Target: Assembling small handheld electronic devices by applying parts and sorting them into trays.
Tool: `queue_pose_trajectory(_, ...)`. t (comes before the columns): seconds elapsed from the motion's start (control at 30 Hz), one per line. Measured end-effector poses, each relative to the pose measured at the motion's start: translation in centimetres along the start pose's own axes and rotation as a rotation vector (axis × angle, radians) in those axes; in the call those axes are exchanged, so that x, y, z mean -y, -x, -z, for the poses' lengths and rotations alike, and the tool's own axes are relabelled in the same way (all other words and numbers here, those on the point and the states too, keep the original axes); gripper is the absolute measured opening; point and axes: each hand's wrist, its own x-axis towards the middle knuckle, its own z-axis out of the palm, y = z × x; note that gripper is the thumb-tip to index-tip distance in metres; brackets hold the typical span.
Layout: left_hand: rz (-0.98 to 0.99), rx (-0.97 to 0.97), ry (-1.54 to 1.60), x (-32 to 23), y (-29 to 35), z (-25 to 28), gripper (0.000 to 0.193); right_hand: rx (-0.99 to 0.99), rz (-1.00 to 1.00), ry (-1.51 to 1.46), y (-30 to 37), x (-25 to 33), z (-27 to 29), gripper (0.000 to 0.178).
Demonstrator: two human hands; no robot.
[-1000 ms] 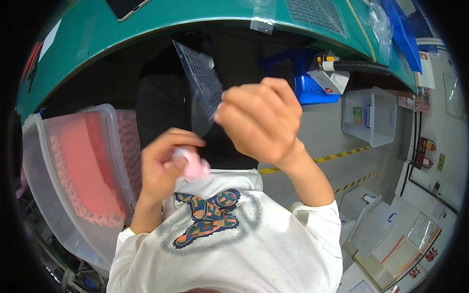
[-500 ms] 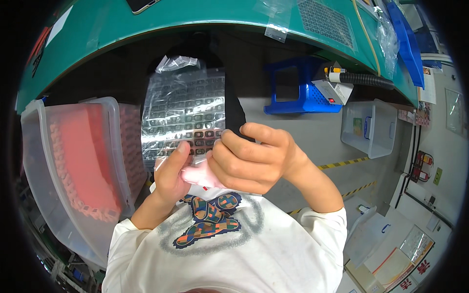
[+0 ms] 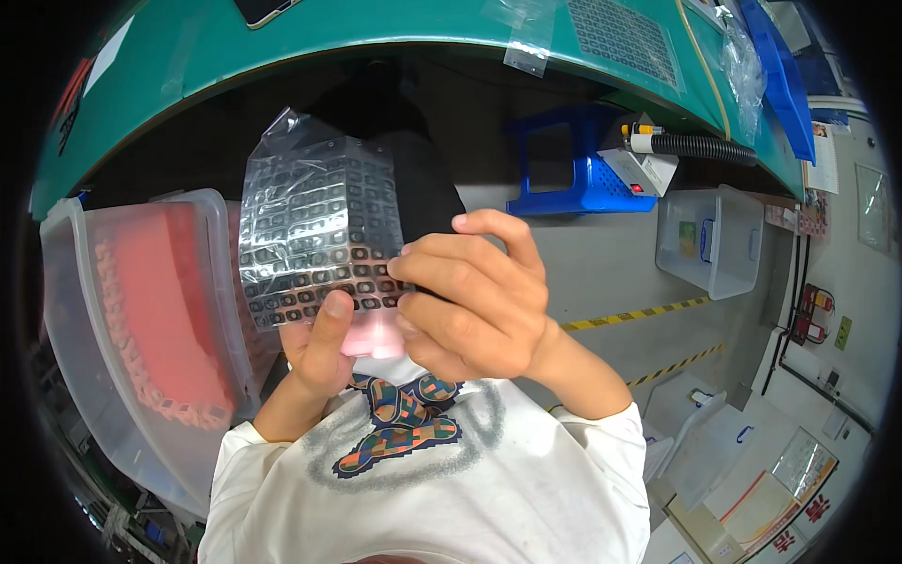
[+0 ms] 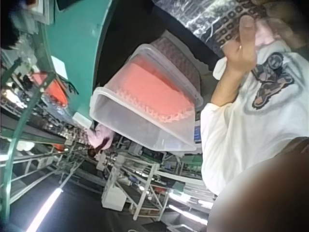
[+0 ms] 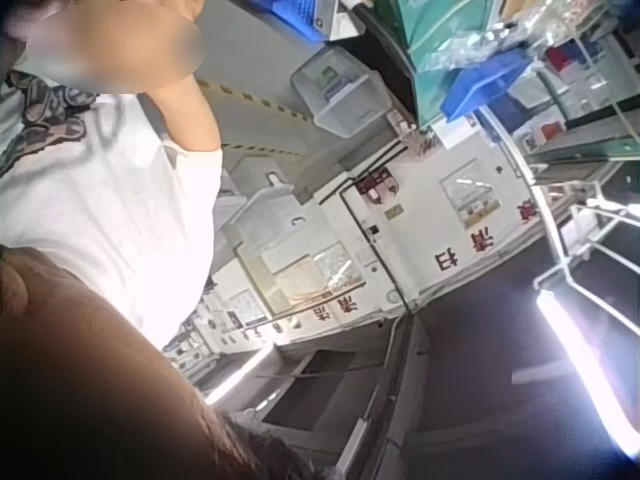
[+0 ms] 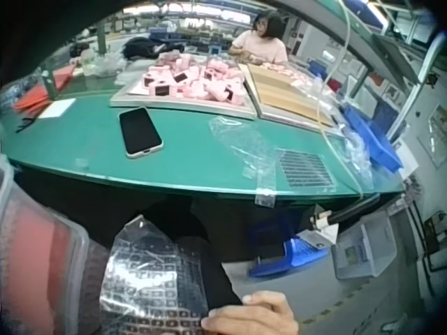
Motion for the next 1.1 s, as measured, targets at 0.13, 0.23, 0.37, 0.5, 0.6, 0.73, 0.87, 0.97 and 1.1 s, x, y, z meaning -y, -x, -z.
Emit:
queue_pose_trajectory(0.13,-0.013,0.019,-0.089,-0.4,-0.2,0.7,0.024,-0.035,-0.175,-0.215,0.5,0.4,-1.0,0.007)
queue_pose_trajectory(0.23,-0.028,0.067,-0.223,-0.6,-0.6,1.5,0.021,-0.141,-0.311,-0.460,2.1,0.1,-2.6,0.008)
queue_pose_trajectory(0.37,0.183,-0.015,-0.349,-2.5,-0.9,1.1,0.018,-0.260,-0.472,-0.662,2.5,0.2,-3.6,0.009)
queue_pose_trajectory(0.5,0.350,-0.106,-0.357,-3.5,-1.3,0.8,0.017,-0.331,-0.603,-0.794,2.9,0.6,-4.1,0.009)
queue_pose_trajectory(0.6,0.449,-0.169,-0.320,-3.7,-1.5,0.8,0.016,-0.361,-0.685,-0.859,3.2,0.6,-4.4,0.009)
queue_pose_trajectory(0.73,0.420,-0.173,-0.437,-3.6,-1.7,0.9,0.018,-0.437,-0.838,-1.113,3.9,0.2,-4.7,0.007)
queue_pose_trajectory(0.87,0.429,-0.118,-0.483,-3.7,-1.9,1.2,0.019,-0.492,-0.880,-1.152,4.3,-0.7,-4.9,0.005)
queue_pose_trajectory(0.97,0.432,-0.094,-0.492,-3.6,-1.9,1.4,0.019,-0.533,-0.928,-1.166,3.7,-0.7,-4.7,0.005)
queue_pose_trajectory(1.1,0.433,-0.083,-0.474,-3.3,-1.8,1.6,0.022,-0.596,-1.037,-1.168,2.6,-0.6,-4.2,0.008)
